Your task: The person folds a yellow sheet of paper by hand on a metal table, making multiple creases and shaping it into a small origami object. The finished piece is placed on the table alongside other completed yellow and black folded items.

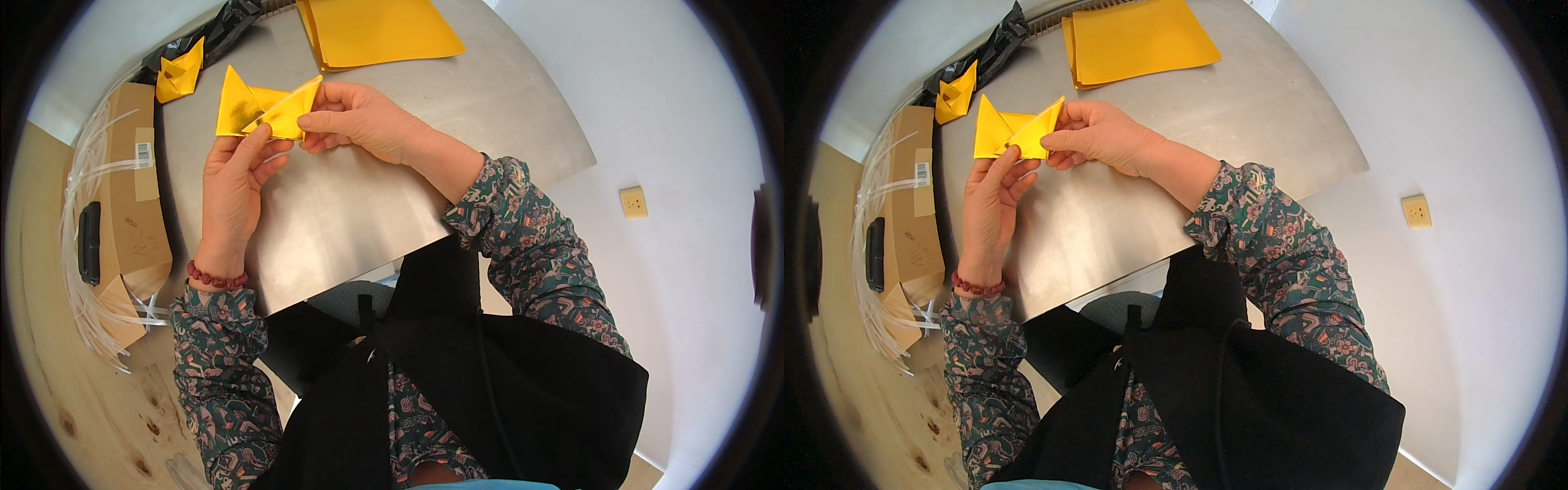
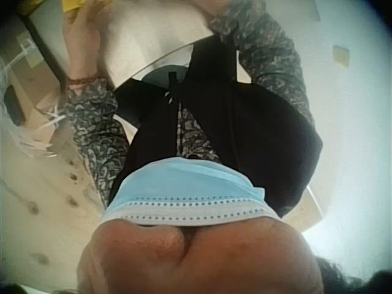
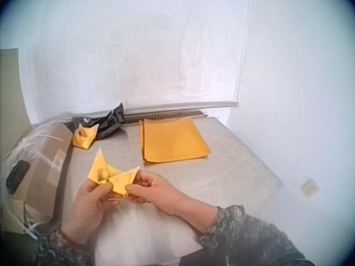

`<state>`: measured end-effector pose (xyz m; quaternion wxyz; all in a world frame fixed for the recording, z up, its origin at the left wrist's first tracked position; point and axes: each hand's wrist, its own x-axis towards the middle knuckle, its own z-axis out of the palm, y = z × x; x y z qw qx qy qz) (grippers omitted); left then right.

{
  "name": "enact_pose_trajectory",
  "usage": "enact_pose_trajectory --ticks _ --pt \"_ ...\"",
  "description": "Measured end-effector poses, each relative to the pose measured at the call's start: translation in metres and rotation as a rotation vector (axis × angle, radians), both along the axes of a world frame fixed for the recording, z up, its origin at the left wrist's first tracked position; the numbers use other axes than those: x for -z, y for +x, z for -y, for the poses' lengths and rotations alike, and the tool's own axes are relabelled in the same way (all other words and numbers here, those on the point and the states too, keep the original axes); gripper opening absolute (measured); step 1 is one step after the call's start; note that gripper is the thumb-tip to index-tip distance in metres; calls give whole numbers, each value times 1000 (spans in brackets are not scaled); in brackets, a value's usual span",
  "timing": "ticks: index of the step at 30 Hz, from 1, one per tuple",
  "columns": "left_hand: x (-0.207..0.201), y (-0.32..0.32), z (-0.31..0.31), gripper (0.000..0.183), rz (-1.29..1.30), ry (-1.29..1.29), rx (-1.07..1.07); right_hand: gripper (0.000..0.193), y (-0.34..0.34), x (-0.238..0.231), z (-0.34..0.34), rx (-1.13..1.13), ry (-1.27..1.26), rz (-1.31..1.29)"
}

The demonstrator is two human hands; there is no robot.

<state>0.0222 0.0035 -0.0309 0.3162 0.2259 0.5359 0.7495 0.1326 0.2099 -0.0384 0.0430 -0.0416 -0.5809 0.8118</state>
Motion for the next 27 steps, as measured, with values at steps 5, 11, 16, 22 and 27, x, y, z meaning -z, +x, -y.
enact_pose_trajectory --ticks 5,11,16,22,27 --pt "0 0 -1 28 62 -25 11 24 -2 4 -3 11 40 3" --pt "-1 -2 0 29 66 -59 51 23 -1 3 -6 23 125 11" --pt "1 -1 -1 28 78 -33 44 24 -1 1 -7 35 166 55" --pt "2 -1 -3 27 62 -47 70 32 0 0 -5 72 85 6" --pt "3 1 -5 27 67 -57 75 32 0 -1 -4 97 70 28"
